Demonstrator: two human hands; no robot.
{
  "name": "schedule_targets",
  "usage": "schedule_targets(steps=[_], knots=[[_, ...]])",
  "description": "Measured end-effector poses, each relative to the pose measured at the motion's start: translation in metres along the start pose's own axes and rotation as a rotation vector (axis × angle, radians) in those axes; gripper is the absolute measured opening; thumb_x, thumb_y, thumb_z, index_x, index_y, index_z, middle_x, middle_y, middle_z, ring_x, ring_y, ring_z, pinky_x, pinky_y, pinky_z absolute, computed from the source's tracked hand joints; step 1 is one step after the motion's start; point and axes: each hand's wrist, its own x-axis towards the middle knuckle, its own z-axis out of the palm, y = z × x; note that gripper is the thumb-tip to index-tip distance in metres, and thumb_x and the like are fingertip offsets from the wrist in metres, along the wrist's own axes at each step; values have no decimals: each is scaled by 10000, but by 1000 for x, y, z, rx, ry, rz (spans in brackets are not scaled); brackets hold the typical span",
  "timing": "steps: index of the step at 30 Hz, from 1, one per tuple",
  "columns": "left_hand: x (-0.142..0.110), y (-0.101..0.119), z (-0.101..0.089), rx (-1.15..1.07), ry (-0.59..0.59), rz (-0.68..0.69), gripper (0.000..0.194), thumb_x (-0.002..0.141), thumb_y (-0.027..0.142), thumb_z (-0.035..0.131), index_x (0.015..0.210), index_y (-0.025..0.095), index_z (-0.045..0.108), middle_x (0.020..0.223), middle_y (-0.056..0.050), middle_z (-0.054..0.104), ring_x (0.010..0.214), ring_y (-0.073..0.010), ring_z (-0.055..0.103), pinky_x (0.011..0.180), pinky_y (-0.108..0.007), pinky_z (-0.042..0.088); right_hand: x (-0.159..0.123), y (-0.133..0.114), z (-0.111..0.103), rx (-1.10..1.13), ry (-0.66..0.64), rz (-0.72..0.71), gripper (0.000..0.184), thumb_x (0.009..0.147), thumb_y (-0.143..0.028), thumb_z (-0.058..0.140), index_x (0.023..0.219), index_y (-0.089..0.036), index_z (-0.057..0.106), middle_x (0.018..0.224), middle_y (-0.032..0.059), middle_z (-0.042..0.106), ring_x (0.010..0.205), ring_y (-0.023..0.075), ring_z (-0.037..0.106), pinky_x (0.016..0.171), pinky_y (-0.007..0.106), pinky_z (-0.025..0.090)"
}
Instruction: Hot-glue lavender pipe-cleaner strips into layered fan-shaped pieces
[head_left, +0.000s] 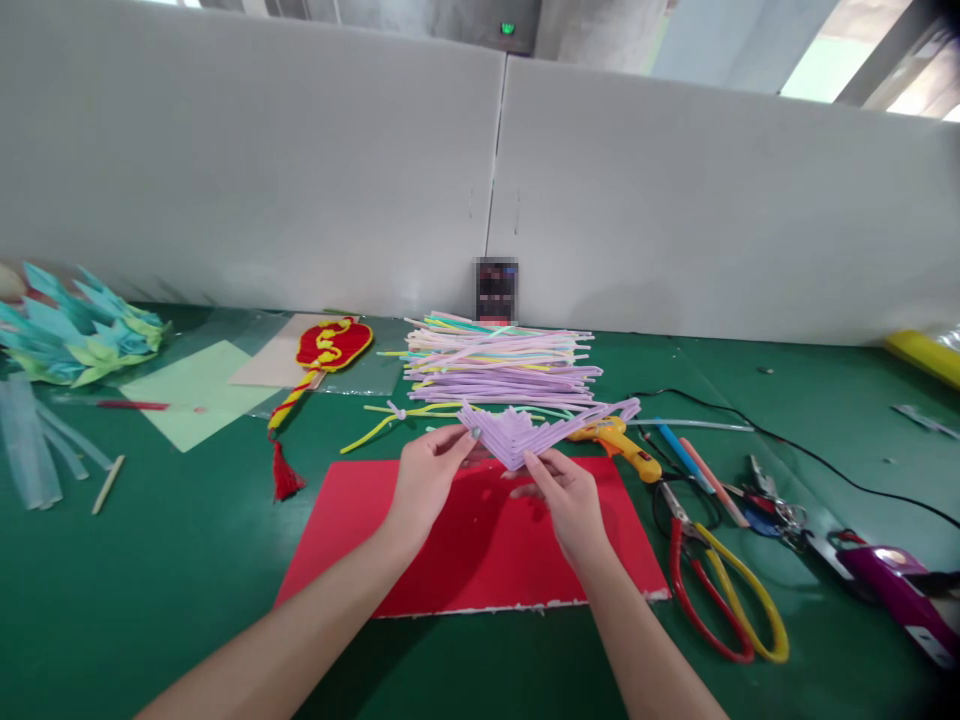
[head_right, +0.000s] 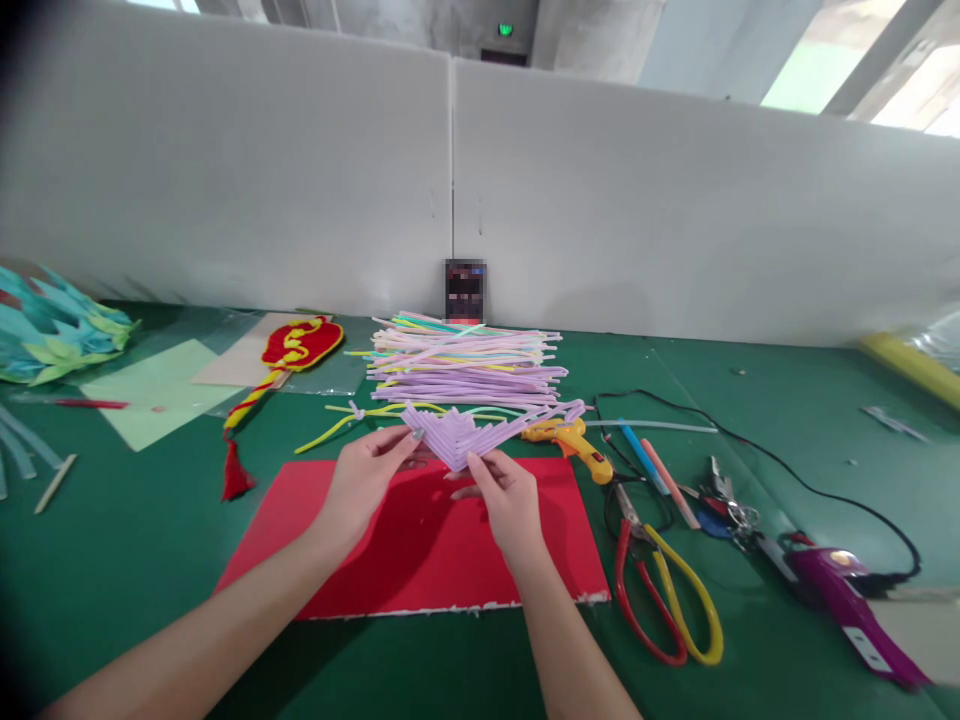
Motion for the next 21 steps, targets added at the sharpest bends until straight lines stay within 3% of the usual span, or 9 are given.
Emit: schedule_targets(steps=[4,11,21], knots=[[2,0,-2,-11,-3,27,230,759,307,604,907,144,670,887,-71,713,791,-218,673,787,-357,521,0,0,0,-2,-9,35,259,758,-415,604,841,-172,635,716,30,671,548,132,624,517,242,533],[7,-2,-7,-19,-9,57,256,774,331,583,921,139,668,920,-72,708,781,-217,672,763,-354,530,0,1,0,-12,-11,59,297,735,-448,612,835,-169,629,731,44,683,536,138,634,506,240,528],[4,3,-6,23,39,74,226,750,293,614,928,167,671,910,-52,709,784,-216,672,780,-370,529,1,3,0,-17,-39,32,277,754,-433,595,855,-177,625,786,56,675,760,217,678,559,270,564]])
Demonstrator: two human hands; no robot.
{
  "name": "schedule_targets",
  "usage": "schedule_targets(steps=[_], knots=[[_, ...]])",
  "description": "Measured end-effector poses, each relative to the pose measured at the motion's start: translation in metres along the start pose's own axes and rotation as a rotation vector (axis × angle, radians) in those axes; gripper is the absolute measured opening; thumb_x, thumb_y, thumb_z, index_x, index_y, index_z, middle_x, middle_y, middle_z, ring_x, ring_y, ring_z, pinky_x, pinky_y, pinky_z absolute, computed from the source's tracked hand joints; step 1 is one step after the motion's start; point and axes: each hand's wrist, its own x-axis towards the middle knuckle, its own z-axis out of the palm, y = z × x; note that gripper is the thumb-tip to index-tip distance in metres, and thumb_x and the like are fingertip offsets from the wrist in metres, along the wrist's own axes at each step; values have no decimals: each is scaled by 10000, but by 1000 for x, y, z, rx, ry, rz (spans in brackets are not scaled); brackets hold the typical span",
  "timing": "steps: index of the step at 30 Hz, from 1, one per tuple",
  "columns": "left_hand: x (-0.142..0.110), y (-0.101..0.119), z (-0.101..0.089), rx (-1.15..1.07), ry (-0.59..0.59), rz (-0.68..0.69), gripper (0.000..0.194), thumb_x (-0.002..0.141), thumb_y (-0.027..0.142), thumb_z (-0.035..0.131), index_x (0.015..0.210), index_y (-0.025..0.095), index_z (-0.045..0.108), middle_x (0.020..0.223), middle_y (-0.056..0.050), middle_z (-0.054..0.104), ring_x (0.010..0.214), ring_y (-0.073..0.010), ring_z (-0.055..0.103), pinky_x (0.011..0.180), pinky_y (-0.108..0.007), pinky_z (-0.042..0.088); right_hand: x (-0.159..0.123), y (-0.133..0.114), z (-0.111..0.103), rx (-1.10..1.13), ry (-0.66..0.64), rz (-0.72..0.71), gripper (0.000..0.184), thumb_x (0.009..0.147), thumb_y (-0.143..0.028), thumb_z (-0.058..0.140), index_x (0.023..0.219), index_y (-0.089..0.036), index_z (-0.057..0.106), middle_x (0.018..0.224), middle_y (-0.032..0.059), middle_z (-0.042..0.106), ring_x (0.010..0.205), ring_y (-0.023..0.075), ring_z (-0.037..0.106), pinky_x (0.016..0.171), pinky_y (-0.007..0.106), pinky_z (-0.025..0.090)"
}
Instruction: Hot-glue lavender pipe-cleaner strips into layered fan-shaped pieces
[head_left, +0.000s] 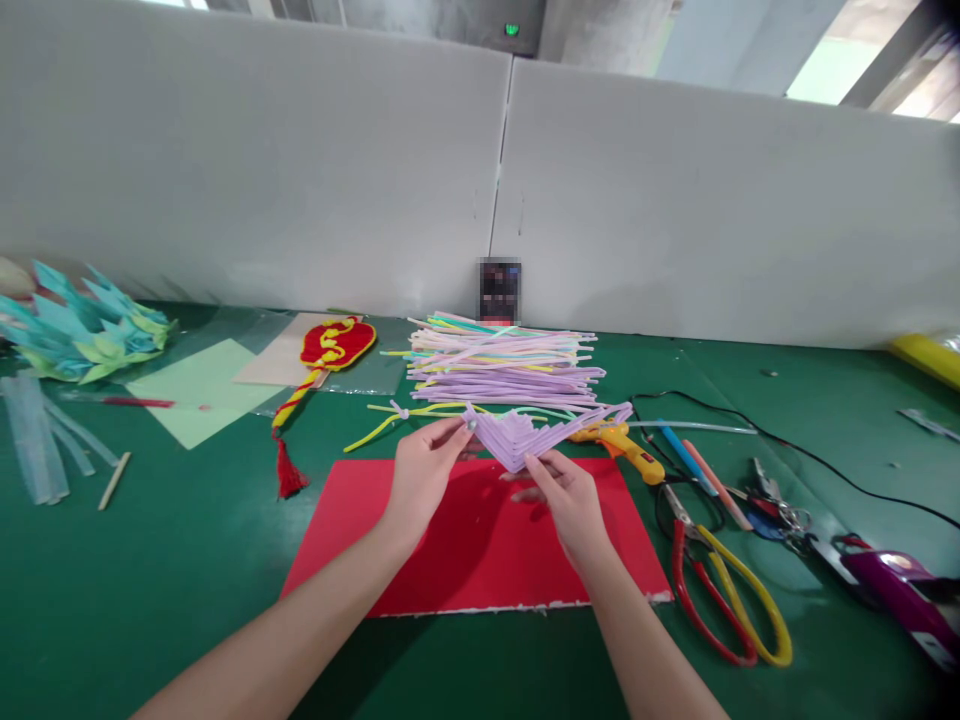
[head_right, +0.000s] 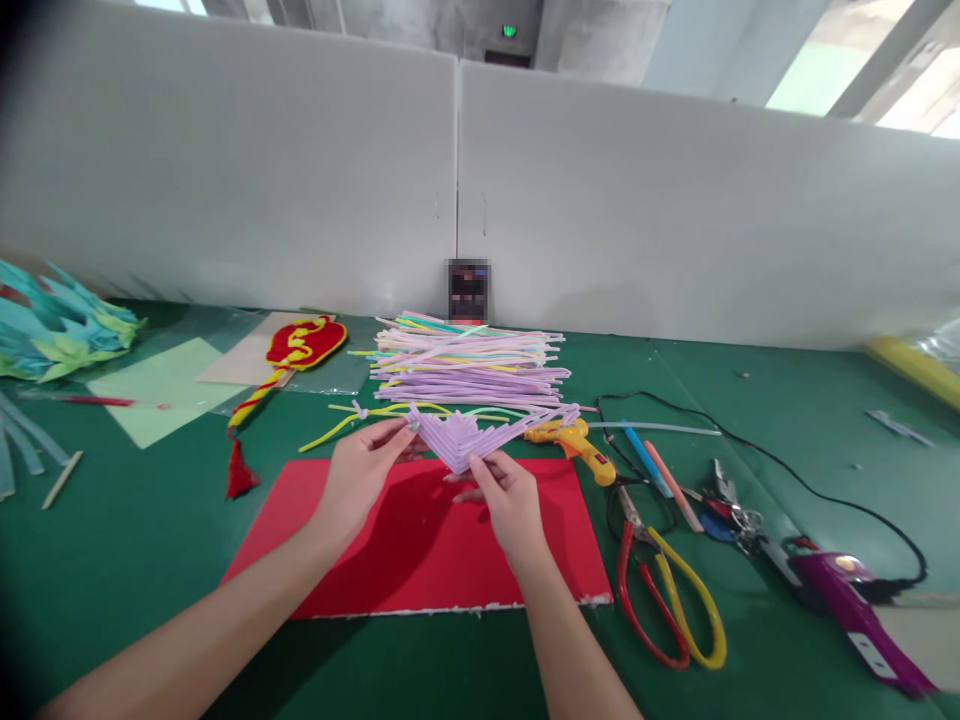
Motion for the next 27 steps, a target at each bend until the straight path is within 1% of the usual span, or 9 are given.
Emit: schedule_targets(steps=[5,11,15,21,27], knots=[[3,-4,-2,-39,-15,-11,240,739,331,626,899,157,668,902,-59,709,776,-216,672,771,-367,532,0,0,0,7,3,5,285,747,-431,602,860,-171,623,783,58,675,760,218,679,550,264,561],[2,-1,-1,-59,17,-51,224,736,311,628,887,150,667,864,-54,713,748,-205,673,741,-345,538,0,-1,1,25,4,17,275,740,-424,614,852,-173,629,764,47,677,746,207,681,553,255,553],[2,0,-1,-54,28,-52,224,737,309,625,888,151,670,868,-53,712,750,-205,673,737,-342,538,0,-2,1,17,2,21,288,731,-439,616,845,-175,631,771,50,677,756,218,682,560,266,556],[2,-2,-1,-83,4,-57,249,731,308,634,921,149,661,912,-60,704,747,-195,672,741,-342,540,0,0,1,10,2,14,285,733,-438,613,845,-177,629,765,47,669,753,222,681,557,272,560],[-3,2,4,-123,3,-88,265,703,262,664,937,137,655,923,-67,699,826,-203,659,746,-332,544,1,2,0,28,-2,11,253,735,-412,621,840,-182,635,765,33,670,733,202,678,559,265,559]])
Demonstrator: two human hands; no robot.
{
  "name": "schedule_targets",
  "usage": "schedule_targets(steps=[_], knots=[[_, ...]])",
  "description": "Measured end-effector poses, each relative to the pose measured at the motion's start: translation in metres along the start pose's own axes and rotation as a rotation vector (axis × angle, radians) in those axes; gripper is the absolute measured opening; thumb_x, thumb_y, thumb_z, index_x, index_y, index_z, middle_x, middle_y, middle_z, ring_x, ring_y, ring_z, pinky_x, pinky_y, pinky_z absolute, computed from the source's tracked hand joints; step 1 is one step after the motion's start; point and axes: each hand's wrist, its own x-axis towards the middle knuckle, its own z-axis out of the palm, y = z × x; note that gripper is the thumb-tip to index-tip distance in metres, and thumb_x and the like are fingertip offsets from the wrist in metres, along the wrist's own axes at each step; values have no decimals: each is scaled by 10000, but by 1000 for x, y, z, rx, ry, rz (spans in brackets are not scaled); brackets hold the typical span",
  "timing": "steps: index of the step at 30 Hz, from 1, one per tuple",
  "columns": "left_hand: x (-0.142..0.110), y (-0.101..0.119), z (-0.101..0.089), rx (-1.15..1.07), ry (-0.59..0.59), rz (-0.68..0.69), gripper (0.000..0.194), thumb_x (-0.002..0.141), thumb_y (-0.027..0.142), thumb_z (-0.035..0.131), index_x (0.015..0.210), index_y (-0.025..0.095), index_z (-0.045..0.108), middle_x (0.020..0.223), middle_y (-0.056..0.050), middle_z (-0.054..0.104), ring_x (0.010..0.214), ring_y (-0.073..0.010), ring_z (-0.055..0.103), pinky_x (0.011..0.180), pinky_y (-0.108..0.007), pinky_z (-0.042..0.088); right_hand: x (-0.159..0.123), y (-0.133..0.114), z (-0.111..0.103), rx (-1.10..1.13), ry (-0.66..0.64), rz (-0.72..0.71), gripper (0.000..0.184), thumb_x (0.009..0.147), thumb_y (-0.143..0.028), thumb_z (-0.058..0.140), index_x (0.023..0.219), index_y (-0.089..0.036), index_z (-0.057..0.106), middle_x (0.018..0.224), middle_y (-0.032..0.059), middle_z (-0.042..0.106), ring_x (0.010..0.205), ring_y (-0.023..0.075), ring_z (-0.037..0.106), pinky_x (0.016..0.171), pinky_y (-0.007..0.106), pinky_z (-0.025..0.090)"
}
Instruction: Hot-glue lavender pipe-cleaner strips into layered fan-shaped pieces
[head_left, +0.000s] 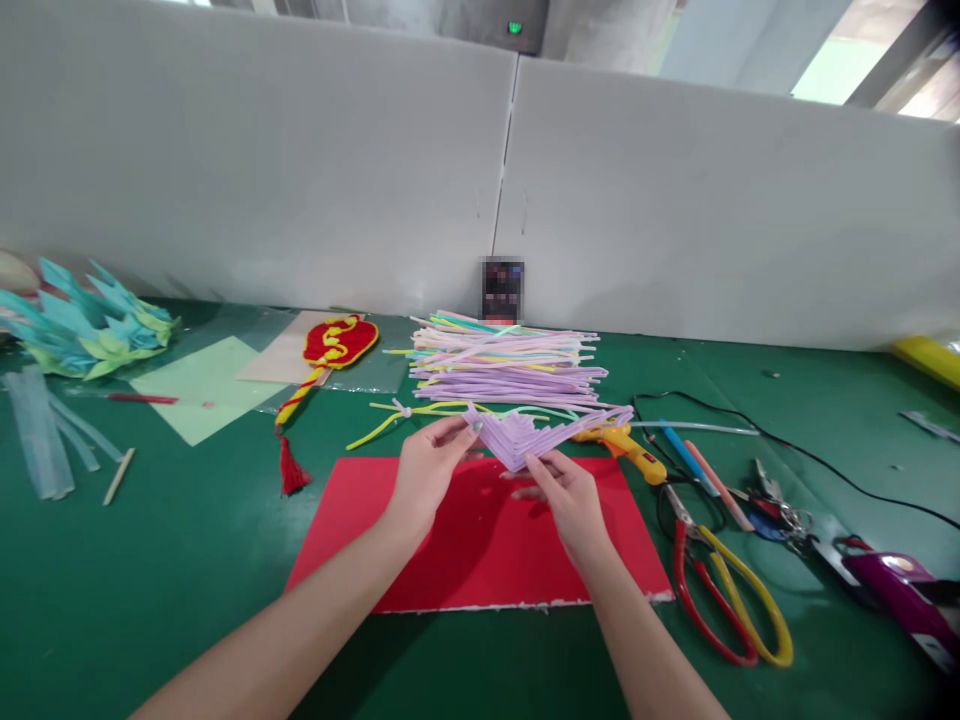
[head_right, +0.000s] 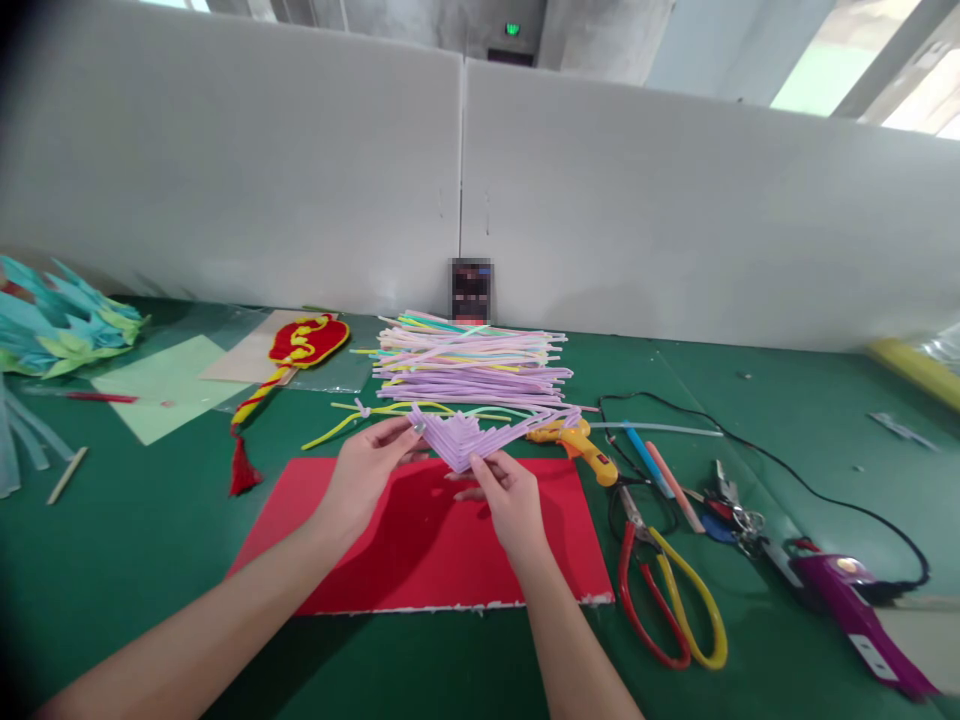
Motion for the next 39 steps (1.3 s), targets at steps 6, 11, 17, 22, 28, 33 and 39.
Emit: schedule_targets(steps=[6,11,17,22,28,33,39], knots=[[-3,-2,2,-18,-10,-32,245,696,243,668,920,142,666,930,-60,699,850,-207,652,752,-322,542,-1,-2,1,10,-10,-7,228,748,-390,617,847,-187,641,764,27,670,733,191,674,565,261,560],[-1,-4,1,-29,4,-43,234,691,256,678,888,131,670,888,-58,701,806,-192,657,729,-298,544,-2,-3,1,13,-10,-4,224,747,-386,620,836,-180,639,764,30,669,735,190,675,560,251,559],[0,-3,1,-27,30,-19,212,679,249,684,854,130,682,849,-57,702,785,-191,655,695,-282,545,-1,0,1,16,-18,-13,226,743,-386,623,835,-180,638,759,27,670,729,192,676,550,252,560],[1,-5,0,-64,-5,-28,243,670,261,694,877,133,682,878,-68,706,785,-201,660,714,-302,541,-1,0,1,3,-12,-16,223,745,-391,618,827,-184,636,756,27,672,734,197,679,550,254,561],[7,-13,-3,-58,-89,-43,269,693,321,664,869,118,676,858,-80,708,790,-227,663,731,-344,538,-3,-1,2,-92,-19,-39,259,750,-414,603,830,-168,622,760,48,674,727,210,678,553,270,570],[8,-12,-4,13,-72,-1,195,714,279,638,843,139,684,848,-53,712,781,-213,667,721,-310,539,-4,-2,3,-144,-23,-51,291,755,-439,587,854,-167,617,797,60,685,720,216,676,543,281,570],[6,-9,-3,39,-40,35,135,724,261,625,779,152,684,800,-31,712,746,-192,667,693,-278,544,-5,-3,5,-130,-24,-49,250,767,-420,584,835,-181,617,781,46,689,722,206,676,532,264,562]])
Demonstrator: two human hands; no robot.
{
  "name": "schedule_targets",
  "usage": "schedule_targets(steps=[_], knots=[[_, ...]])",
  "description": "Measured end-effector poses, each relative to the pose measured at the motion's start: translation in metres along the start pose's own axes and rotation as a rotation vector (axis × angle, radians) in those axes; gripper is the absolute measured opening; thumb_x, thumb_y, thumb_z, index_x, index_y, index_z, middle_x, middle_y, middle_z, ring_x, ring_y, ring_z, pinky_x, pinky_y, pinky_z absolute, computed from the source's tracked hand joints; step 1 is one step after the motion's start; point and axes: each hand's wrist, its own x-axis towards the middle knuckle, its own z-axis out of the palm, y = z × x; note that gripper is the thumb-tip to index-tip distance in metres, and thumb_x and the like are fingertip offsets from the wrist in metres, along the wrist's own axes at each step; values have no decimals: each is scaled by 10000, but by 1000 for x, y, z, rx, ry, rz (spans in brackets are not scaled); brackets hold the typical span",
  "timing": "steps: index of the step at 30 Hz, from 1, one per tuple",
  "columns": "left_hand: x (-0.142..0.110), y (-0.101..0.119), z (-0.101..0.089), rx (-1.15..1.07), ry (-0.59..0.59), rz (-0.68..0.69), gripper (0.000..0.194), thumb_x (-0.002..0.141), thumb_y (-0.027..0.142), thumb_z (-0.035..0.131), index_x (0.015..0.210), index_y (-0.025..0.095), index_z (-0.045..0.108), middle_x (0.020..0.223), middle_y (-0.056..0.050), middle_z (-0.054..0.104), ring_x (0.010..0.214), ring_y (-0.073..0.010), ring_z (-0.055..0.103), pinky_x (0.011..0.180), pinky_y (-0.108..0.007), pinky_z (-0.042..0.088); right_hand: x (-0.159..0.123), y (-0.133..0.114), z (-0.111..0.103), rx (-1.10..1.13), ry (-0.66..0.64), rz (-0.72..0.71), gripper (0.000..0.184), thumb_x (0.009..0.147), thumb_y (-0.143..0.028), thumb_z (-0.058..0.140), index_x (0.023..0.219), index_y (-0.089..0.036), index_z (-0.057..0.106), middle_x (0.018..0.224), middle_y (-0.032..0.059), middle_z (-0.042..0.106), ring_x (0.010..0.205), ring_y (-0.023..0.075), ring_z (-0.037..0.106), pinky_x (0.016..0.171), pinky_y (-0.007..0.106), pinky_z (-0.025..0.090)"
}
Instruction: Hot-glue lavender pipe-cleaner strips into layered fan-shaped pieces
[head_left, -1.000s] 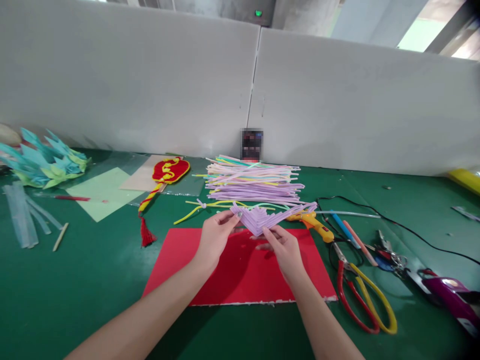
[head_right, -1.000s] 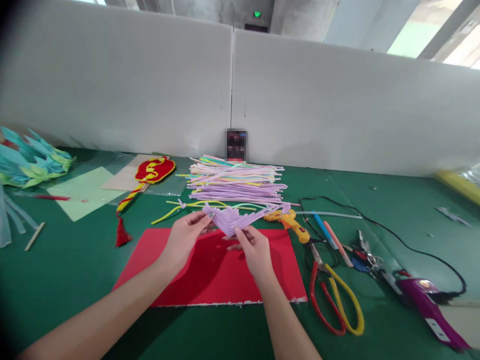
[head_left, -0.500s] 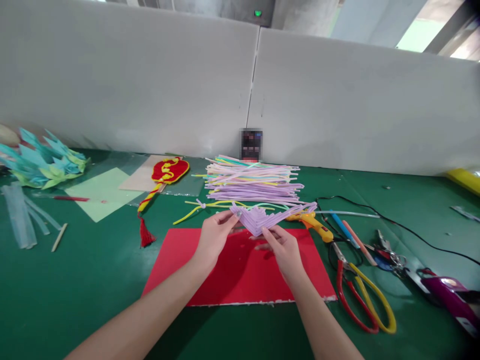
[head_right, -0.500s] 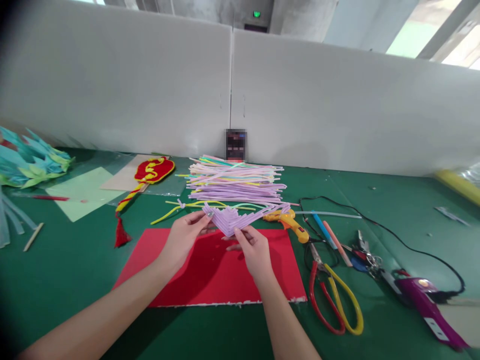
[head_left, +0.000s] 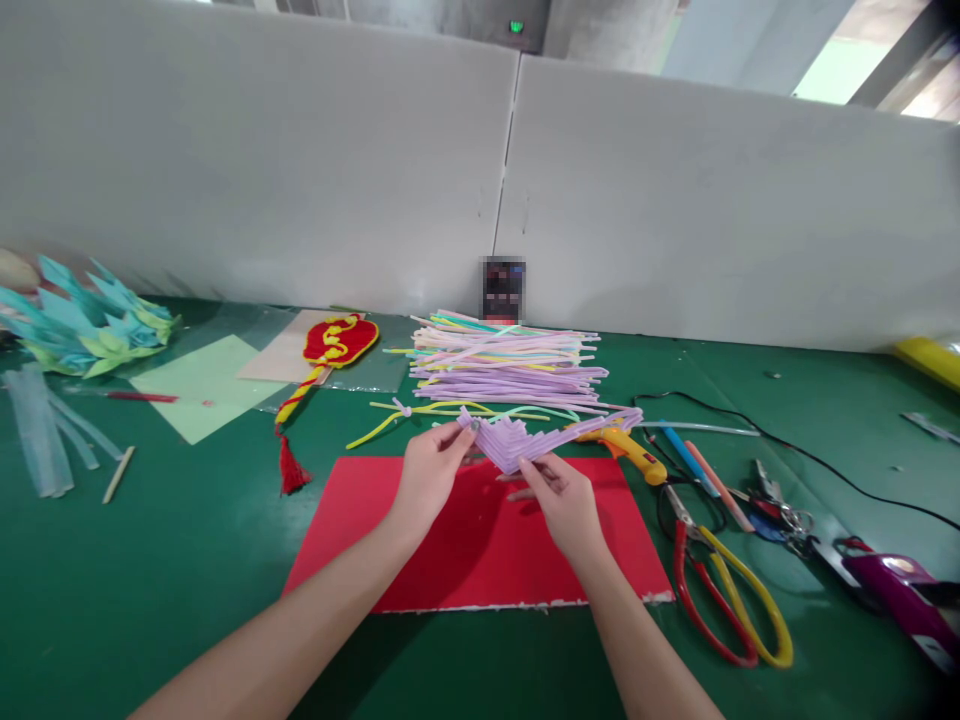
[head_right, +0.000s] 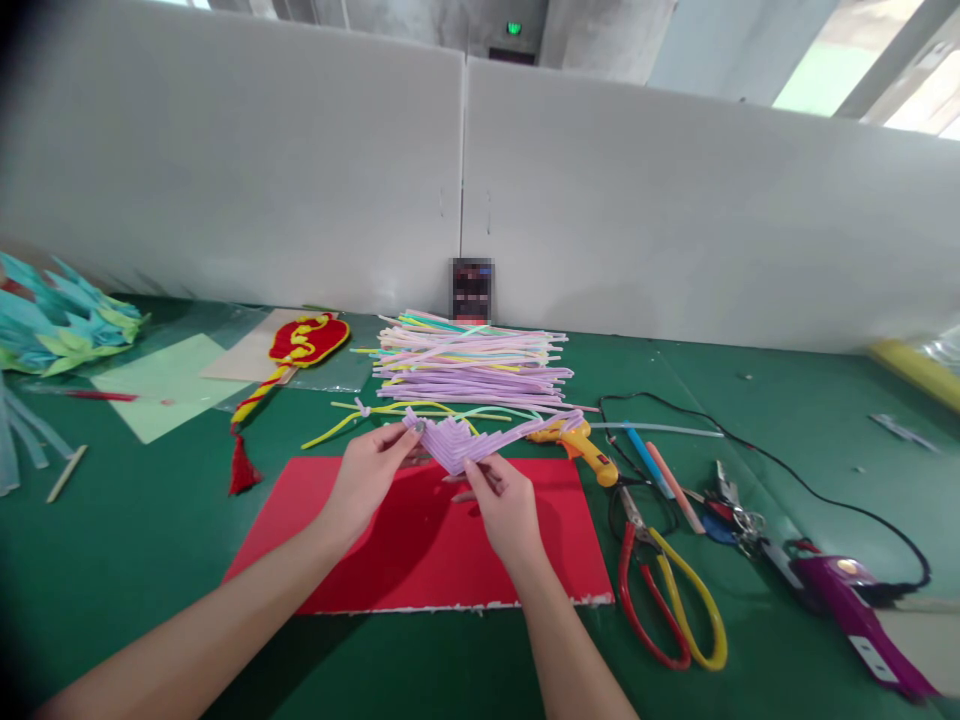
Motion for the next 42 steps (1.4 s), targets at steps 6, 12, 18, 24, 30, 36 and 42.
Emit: schedule_targets(steps=[6,12,18,24,30,36,42], knots=[[-1,0,0,-11,-13,-16,164,723,276,624,805,146,683,800,-44,711,699,-196,668,690,-306,546,0,-3,-1,-17,7,13,287,751,-454,590,842,-185,624,802,53,702,714,218,679,522,273,555],[-2,-2,2,-66,-51,-43,267,681,303,672,886,133,677,906,-74,700,815,-228,656,749,-349,536,0,-2,-1,-35,20,25,336,741,-492,584,844,-175,622,828,76,706,708,235,680,476,275,543],[-4,-2,3,-51,-59,-36,254,667,283,677,872,133,679,871,-61,701,817,-221,648,758,-347,531,0,-2,-1,-23,12,26,334,746,-482,580,854,-168,616,824,72,702,690,222,679,461,265,541],[-6,0,4,-31,2,-24,218,674,277,680,848,145,685,838,-51,707,783,-198,651,739,-312,525,0,-2,0,8,-12,14,319,745,-470,584,845,-169,622,780,61,694,719,229,681,511,289,567],[-7,0,5,-15,43,-6,199,673,274,678,829,150,695,791,-44,708,735,-189,651,713,-307,525,0,-1,0,18,-20,11,297,751,-462,584,830,-177,616,785,56,695,725,228,678,542,316,584],[-7,1,5,3,51,-5,196,686,286,665,818,143,689,798,-49,703,737,-181,646,714,-291,521,-1,-1,0,18,-22,-5,268,775,-429,574,867,-182,624,803,54,701,731,220,678,566,300,575],[-8,0,6,-31,51,-10,209,685,296,670,822,137,676,807,-48,698,741,-177,642,711,-284,521,-3,0,0,-55,1,-25,288,774,-461,561,830,-184,620,822,68,707,630,214,677,495,277,539]])
